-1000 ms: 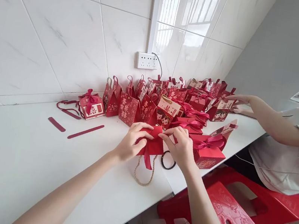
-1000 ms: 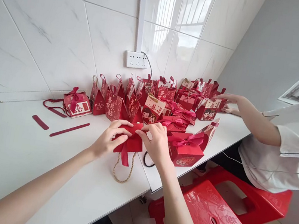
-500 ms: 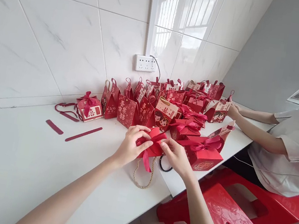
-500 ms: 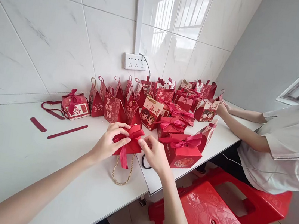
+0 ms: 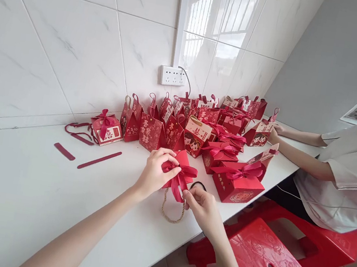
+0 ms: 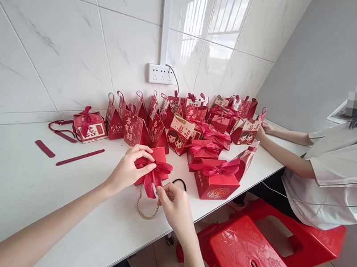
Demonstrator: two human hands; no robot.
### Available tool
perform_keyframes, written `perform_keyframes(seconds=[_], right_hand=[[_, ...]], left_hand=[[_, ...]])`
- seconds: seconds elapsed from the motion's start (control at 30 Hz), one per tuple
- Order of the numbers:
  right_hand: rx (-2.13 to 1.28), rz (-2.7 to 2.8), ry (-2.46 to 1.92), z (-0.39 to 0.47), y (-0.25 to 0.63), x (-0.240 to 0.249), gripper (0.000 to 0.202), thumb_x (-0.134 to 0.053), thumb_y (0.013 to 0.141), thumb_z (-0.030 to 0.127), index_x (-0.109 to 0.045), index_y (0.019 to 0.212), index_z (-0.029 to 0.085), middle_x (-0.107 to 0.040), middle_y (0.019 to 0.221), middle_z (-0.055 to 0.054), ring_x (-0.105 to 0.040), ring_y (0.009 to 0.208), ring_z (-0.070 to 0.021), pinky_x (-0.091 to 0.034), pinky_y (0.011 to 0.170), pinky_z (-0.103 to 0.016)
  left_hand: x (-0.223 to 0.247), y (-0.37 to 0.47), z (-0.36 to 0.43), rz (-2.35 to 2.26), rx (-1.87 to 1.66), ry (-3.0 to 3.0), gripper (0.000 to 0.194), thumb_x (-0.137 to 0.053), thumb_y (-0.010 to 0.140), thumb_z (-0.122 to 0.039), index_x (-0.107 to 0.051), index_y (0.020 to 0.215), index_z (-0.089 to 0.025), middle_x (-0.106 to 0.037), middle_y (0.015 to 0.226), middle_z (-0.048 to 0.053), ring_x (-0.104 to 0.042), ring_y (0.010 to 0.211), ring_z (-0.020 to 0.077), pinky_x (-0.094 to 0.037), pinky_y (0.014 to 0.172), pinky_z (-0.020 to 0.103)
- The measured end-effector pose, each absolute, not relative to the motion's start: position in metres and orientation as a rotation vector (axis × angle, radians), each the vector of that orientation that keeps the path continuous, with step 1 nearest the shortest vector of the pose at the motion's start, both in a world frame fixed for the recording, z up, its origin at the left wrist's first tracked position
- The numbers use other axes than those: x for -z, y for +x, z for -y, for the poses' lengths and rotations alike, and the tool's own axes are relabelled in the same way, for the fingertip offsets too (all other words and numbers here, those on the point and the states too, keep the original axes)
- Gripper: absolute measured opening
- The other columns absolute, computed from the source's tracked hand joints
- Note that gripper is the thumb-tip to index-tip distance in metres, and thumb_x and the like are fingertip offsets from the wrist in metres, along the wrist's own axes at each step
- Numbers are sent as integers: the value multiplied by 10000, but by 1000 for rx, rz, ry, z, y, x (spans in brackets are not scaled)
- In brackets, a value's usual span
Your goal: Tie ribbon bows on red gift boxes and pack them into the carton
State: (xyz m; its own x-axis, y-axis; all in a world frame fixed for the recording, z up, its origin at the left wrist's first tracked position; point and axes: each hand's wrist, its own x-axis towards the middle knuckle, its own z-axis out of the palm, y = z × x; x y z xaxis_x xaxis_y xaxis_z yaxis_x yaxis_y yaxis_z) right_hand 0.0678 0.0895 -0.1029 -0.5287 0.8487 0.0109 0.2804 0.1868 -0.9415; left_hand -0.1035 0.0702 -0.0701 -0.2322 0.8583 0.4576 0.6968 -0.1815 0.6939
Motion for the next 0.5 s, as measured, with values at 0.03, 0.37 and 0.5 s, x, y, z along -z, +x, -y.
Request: perform_keyframes(seconds=[0.03,0.37,0.5], right_hand=[[-1372,1916,-1043,-89,68,106,380,-481,847,504,-509,634,190,-551,554,2,-443,512,-120,-306,519,-249],[-1559,1895,-878,-88,74,123,368,-461,864,505,-450,666,195,-508,563,30,-409,519,-107,-307,530,-240],[-1513,1938,-871,-86,75,118,352,-451,878,474,-453,670,191,-512,584,27,-419,542,-109,-315,542,-237]], left_hand=[[71,-103,-70,-1881,-1397,1828,17,-634,761,-223,-620,771,-224,-567,1018,14,-515,1047,212,-406,964,411],[84,-101,-69,-1874,-1466,1787,520,-668,730,-235,-435,1195,-232,-483,1223,66,-469,1191,223,-403,1016,392],[81,-101,-69,-1895,-1412,1788,458,-664,740,-241,-474,1156,-223,-519,1179,56,-497,1151,215,-420,993,387]])
